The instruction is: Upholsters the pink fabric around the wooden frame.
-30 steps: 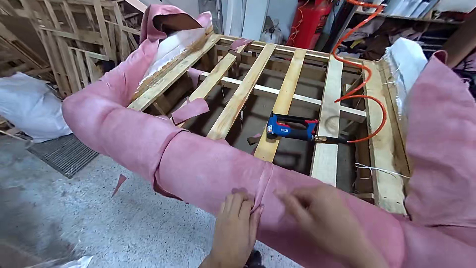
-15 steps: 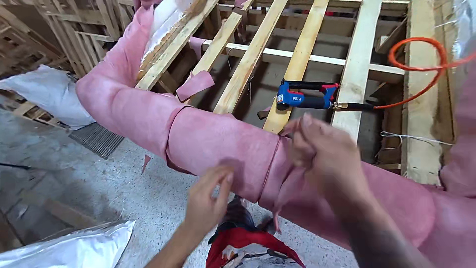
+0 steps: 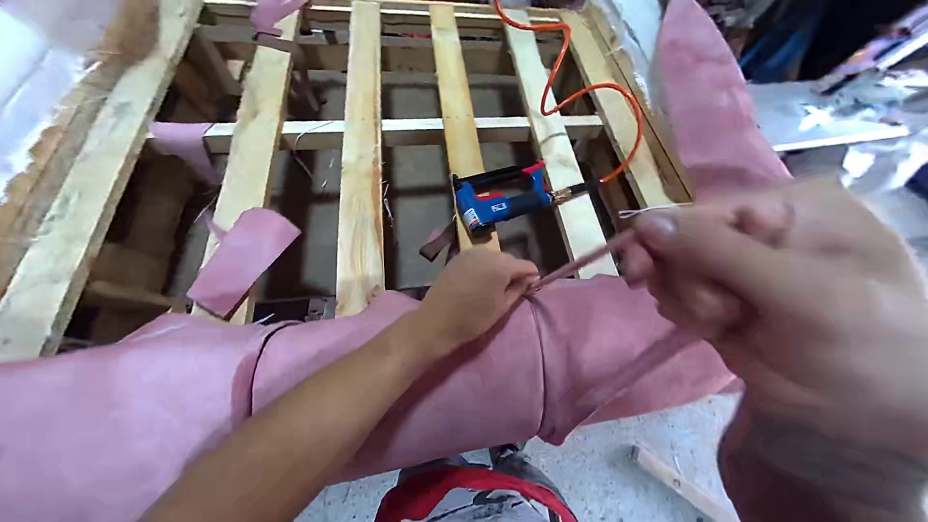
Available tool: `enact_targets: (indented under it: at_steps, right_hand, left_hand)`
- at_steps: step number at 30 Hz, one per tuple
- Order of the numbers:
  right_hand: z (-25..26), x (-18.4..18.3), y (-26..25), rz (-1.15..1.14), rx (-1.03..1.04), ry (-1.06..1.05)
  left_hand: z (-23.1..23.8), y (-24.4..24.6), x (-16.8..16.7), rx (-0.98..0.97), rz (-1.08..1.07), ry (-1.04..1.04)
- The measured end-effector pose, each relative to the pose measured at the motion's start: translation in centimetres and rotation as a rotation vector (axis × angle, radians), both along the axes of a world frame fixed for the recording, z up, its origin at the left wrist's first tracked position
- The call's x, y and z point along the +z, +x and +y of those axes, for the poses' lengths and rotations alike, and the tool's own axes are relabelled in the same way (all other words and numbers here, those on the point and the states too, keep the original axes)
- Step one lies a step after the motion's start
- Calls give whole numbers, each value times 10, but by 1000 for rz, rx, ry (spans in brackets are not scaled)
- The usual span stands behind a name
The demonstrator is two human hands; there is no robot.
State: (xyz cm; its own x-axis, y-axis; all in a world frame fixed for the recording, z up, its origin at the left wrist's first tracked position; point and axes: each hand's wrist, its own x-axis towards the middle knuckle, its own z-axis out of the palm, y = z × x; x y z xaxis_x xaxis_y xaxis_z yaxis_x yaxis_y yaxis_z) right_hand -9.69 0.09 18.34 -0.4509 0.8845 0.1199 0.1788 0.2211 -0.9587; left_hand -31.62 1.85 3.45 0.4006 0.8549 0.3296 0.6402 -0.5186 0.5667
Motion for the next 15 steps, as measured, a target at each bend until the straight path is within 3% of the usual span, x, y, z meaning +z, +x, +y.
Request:
enact_targets:
  at_steps: [2,5,7,10,12,15]
  right_hand:
    - [-38,-11,25,-125,-46,143]
    - [-96,-28,45,-515,-45,473]
    - [-129,-42,50,-781,41,679]
    - [-173,-76,43,-999,61,799]
    - [-193,-111,34,-1066,-39,910]
    - [-212,-173,36,-961,-243,902]
  left_hand:
    - [-23,6,-2,26,46,125]
    - [-74,19,-3,199,-124,118]
    - [-110,31,-2,251,-333,-59]
    - [-150,56,16,223,-761,-655]
    - [-160,74,16,238,-1094,-952]
    - [-175,100,-14,366,-1364,-1004]
